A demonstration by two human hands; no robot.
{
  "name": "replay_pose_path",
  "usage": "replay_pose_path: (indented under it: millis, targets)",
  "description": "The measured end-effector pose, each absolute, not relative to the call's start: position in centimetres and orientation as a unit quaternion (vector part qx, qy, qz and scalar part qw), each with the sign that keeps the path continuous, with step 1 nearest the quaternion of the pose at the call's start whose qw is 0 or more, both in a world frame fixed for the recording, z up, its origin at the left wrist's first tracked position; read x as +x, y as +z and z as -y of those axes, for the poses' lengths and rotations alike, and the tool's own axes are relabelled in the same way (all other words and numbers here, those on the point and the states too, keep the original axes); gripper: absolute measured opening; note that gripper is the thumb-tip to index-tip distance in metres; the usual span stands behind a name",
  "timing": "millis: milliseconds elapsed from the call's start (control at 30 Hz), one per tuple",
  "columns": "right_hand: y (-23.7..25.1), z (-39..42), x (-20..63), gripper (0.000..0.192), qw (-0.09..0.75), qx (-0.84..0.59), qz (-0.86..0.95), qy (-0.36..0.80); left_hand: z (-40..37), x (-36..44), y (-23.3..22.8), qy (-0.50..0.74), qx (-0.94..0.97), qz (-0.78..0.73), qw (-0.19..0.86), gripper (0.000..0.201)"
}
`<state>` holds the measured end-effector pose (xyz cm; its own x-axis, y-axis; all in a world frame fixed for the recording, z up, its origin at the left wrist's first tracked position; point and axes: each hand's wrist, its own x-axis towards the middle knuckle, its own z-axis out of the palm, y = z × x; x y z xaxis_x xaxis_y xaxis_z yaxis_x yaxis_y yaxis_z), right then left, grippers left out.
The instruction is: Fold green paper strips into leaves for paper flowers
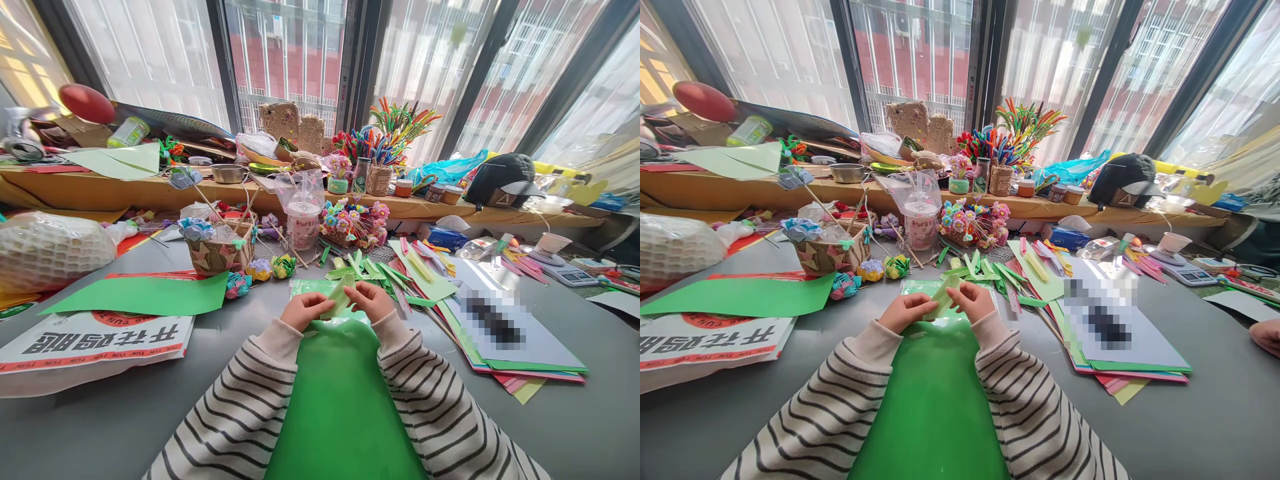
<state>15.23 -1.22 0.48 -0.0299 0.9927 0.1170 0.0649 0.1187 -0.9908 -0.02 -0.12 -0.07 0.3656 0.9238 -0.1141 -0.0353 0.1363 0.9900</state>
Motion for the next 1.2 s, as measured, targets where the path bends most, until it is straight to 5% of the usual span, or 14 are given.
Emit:
replay_pose_path:
  millis: [300,533,1200]
  targets:
    - [0.41,1.42,14.98,0.028,0.448,-0.496,0.667,0.328,0.36,0.36,-0.39,0.364,0.540,-0.394,0.649,0.024]
    - [0.34,1.32,14.93,0.026,0.498,-0.481,0.558,0.457,0.37,0.37,-0.36,0.370,0.533,-0.397,0.648,0.022]
    - [0.30,1.50,14.68,0.021,0.480,-0.475,0.641,0.366,0.03,-0.35,0.30,0.350,0.472,-0.418,0.693,0.032]
